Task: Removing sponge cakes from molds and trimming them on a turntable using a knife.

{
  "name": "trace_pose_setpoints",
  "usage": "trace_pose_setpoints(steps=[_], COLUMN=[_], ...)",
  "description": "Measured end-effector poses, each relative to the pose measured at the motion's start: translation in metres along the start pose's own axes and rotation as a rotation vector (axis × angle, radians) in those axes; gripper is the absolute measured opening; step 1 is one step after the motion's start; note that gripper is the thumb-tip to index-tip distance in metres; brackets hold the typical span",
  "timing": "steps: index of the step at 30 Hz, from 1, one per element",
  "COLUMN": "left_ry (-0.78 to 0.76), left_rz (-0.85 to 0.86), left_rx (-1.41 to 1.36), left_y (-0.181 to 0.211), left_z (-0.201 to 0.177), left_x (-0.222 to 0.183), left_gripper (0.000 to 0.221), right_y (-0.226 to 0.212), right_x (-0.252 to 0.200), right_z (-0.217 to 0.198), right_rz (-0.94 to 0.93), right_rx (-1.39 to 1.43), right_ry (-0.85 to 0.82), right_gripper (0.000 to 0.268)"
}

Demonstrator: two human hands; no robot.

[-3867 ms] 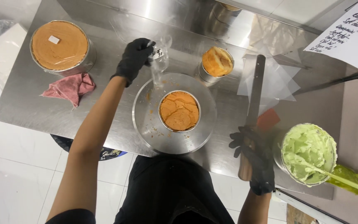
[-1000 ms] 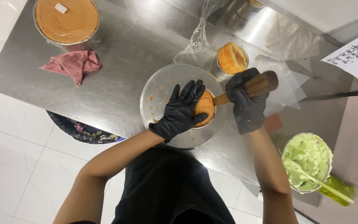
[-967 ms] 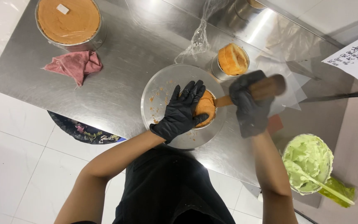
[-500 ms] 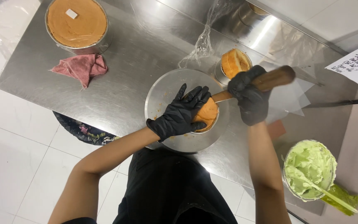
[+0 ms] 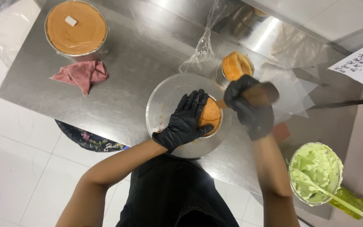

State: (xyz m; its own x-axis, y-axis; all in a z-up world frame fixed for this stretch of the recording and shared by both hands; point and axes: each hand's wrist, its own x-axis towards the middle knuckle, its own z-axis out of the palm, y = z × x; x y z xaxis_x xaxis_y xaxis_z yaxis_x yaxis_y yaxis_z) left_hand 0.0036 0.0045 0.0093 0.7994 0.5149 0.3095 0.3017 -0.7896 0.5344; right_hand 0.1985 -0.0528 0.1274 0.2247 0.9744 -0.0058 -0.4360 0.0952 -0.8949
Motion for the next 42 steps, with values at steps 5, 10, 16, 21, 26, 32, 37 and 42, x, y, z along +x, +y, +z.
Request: trace_pose_setpoints(steps=[5, 10, 16, 21, 26, 32, 37, 42], left_ry=[-0.053, 0.015, 0.041, 0.109, -0.024, -0.116, -0.025, 0.003], left_rz=[-0.142, -0.153, -0.211, -0.243, -0.145, 0.132, 0.034, -0.037], left_rx=[0.037, 0.078, 0.134, 0.074, 0.199, 0.087, 0.086, 0.072], left_y=[0.018, 0.013, 0.018, 0.025, 0.019, -0.012, -0.006, 0.003], left_z=[0.013, 0.035, 0.046, 0.056, 0.020, -0.013, -0.002, 0.009], left_x=[-0.001, -0.001, -0.004, -0.009, 0.001, -0.009, -0.013, -0.014], left_gripper=[0.108, 0.110, 0.113, 0.115, 0.107, 0.092, 0.097, 0.099], right_y=[-0.008, -0.010, 0.001, 0.008, 0.016, 0.016, -0.019, 0.006], right_x=[-0.012, -0.027, -0.033, -0.039, -0.017, 0.014, 0.004, -0.010], right_z=[0.019, 0.008, 0.018, 0.020, -0.002, -0.003, 0.013, -0.003], right_rz=[-0.111, -0.229, -0.267, -0.338, -0.350, -0.138, 0.002, -0.147], right_rx=[-0.143, -0.249, -0.377, -0.265, -0.299, 0.013, 0.092, -0.166], right_ry=[0.068, 0.051, 0.212, 0.168, 0.250, -0.058, -0.078, -0.127], right_gripper=[0.024, 0.023, 0.024, 0.024, 0.024, 0.028, 0.014, 0.023])
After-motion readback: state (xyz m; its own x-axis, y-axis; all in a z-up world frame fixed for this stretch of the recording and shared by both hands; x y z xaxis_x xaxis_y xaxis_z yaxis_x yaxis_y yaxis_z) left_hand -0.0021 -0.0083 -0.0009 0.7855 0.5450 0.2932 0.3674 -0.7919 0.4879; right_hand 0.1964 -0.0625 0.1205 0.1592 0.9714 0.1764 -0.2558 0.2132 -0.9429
